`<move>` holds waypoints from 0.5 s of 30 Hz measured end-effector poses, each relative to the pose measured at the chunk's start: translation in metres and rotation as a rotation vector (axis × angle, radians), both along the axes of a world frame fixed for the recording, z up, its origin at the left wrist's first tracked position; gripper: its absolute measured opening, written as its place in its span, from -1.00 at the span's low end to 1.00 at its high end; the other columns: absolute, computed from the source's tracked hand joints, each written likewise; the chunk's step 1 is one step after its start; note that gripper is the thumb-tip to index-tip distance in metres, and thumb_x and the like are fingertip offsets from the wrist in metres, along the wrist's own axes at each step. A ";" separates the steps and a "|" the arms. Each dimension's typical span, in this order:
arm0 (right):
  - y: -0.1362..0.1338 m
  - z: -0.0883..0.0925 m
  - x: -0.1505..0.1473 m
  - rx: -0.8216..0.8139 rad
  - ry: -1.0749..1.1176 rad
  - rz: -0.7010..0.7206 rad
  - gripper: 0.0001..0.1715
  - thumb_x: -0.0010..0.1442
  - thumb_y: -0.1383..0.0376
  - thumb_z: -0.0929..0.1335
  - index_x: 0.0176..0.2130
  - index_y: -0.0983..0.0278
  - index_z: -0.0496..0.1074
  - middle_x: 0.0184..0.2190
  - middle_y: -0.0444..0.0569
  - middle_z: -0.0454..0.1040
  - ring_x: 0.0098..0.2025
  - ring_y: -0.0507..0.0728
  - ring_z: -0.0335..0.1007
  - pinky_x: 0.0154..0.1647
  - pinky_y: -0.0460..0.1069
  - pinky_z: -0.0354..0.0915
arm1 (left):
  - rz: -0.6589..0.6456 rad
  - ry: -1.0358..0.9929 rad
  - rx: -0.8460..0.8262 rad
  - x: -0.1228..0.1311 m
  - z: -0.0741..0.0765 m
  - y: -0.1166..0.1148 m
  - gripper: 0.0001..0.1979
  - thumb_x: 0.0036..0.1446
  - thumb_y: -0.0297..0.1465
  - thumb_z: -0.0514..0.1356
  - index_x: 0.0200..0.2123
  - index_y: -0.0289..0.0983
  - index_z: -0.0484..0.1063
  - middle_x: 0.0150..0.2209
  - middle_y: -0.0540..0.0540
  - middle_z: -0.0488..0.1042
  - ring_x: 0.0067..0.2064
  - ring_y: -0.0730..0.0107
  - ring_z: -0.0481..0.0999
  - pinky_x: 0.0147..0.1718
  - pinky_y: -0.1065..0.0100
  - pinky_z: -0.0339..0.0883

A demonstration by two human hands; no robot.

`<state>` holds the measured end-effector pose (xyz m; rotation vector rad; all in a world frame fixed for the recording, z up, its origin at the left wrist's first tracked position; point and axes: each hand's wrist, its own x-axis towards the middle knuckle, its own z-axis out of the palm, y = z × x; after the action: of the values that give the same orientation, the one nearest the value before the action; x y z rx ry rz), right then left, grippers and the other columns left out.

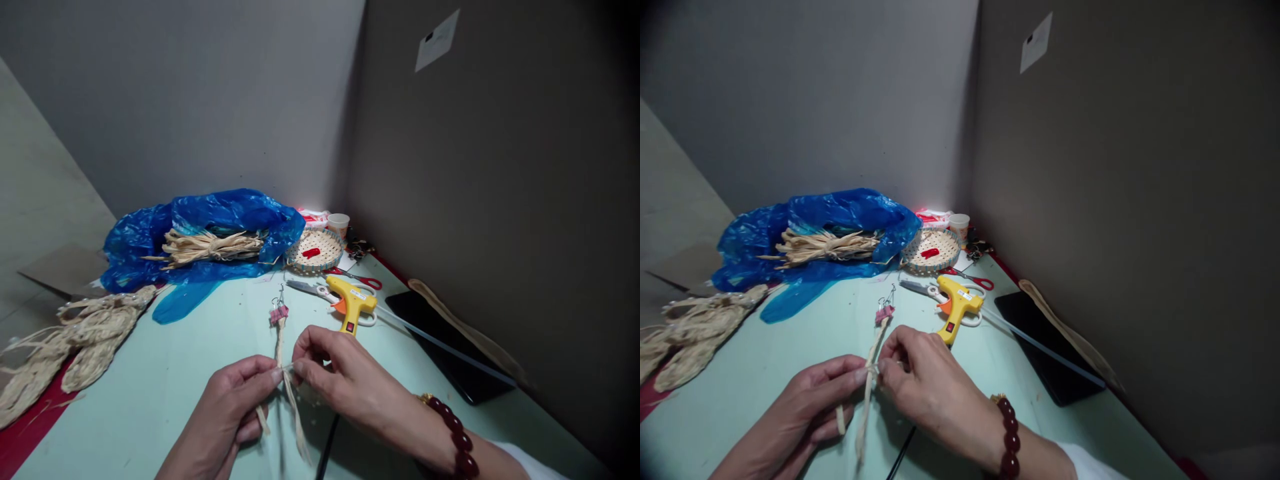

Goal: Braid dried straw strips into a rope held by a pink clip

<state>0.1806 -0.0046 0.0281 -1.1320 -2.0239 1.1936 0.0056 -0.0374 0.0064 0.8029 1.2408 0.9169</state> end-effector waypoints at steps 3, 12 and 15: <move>-0.002 0.003 0.003 0.023 -0.007 0.056 -0.85 0.26 0.26 0.25 -0.33 0.25 0.33 -0.44 -0.16 0.37 -0.37 0.02 0.22 -0.39 -0.10 0.10 | 0.001 -0.004 0.007 0.001 -0.002 0.002 -0.73 -0.11 -0.24 0.37 -0.48 -0.35 0.48 -0.58 0.10 0.20 -0.60 0.66 -0.09 -0.66 0.50 -0.26; -0.006 0.006 -0.002 -0.450 0.425 0.173 -0.87 0.25 0.25 0.28 -0.30 0.27 0.26 -0.55 -0.20 0.30 -0.60 -0.08 0.02 -0.58 -0.16 -0.03 | 0.011 0.008 -0.020 0.003 -0.011 0.004 -0.65 -0.18 -0.17 0.39 -0.52 -0.34 0.43 -0.67 0.08 0.29 -0.67 0.68 0.04 -0.65 0.50 -0.26; -0.003 0.009 -0.003 -0.417 0.509 0.023 -0.87 0.26 0.25 0.28 -0.29 0.27 0.25 -0.45 -0.14 0.40 -0.57 -0.08 0.06 -0.57 -0.16 -0.03 | 0.033 0.001 -0.032 0.004 -0.011 0.003 -0.67 -0.18 -0.19 0.39 -0.49 -0.35 0.46 -0.65 0.11 0.22 -0.65 0.69 -0.03 -0.65 0.50 -0.26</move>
<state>0.1779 -0.0072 0.0370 -0.8596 -1.4454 1.7616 0.0092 -0.0342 -0.0048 0.7593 1.2699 0.9212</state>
